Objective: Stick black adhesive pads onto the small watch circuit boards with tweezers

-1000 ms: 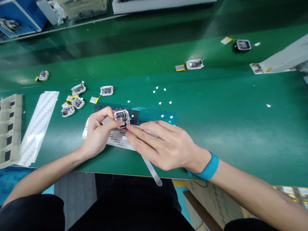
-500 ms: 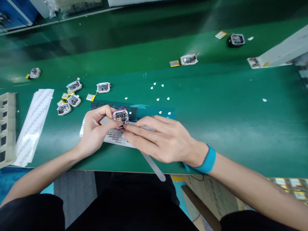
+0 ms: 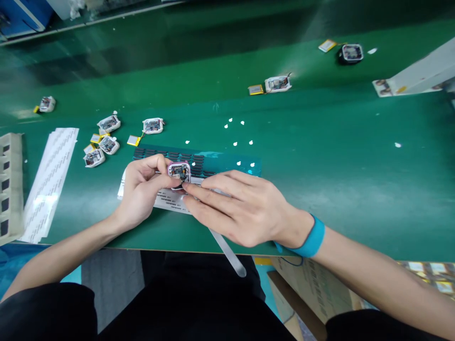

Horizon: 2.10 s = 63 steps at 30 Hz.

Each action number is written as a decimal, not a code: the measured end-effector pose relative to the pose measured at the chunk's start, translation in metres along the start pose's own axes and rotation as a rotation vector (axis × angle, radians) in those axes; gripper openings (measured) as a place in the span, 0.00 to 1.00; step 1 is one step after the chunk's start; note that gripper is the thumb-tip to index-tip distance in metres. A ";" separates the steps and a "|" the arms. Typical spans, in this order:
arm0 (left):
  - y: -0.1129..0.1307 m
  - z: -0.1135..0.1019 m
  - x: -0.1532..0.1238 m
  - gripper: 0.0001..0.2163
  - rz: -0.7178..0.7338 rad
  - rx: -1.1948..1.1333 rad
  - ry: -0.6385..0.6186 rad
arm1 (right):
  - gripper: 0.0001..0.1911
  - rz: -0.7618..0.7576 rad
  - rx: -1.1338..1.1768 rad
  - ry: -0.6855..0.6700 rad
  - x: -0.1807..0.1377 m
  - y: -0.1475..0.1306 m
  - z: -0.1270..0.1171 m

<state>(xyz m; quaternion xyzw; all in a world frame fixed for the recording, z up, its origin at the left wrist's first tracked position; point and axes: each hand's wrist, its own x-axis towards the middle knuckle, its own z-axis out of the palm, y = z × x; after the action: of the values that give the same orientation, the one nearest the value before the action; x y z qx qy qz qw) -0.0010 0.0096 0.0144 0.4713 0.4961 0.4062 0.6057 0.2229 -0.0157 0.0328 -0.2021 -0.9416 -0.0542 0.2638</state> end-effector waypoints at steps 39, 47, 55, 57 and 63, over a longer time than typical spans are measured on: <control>0.004 -0.012 0.063 0.17 0.150 0.074 0.019 | 0.09 0.563 0.426 0.196 -0.018 0.040 0.029; 0.031 -0.036 0.204 0.09 0.222 1.031 0.238 | 0.16 0.720 0.316 0.150 -0.041 0.091 0.038; -0.001 0.047 0.195 0.12 0.473 1.066 -0.169 | 0.21 0.831 0.310 0.188 -0.050 0.118 0.050; -0.004 0.079 0.206 0.11 0.483 1.020 -0.218 | 0.24 0.903 0.275 0.247 -0.056 0.125 0.051; 0.012 0.110 0.233 0.07 0.443 0.813 -0.305 | 0.29 1.065 0.030 0.445 -0.091 0.163 0.039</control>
<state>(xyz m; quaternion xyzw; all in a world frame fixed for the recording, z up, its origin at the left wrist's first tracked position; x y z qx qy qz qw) 0.1479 0.2172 -0.0181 0.8181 0.4079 0.2251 0.3372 0.3422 0.1094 -0.0488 -0.6282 -0.6326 0.0582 0.4492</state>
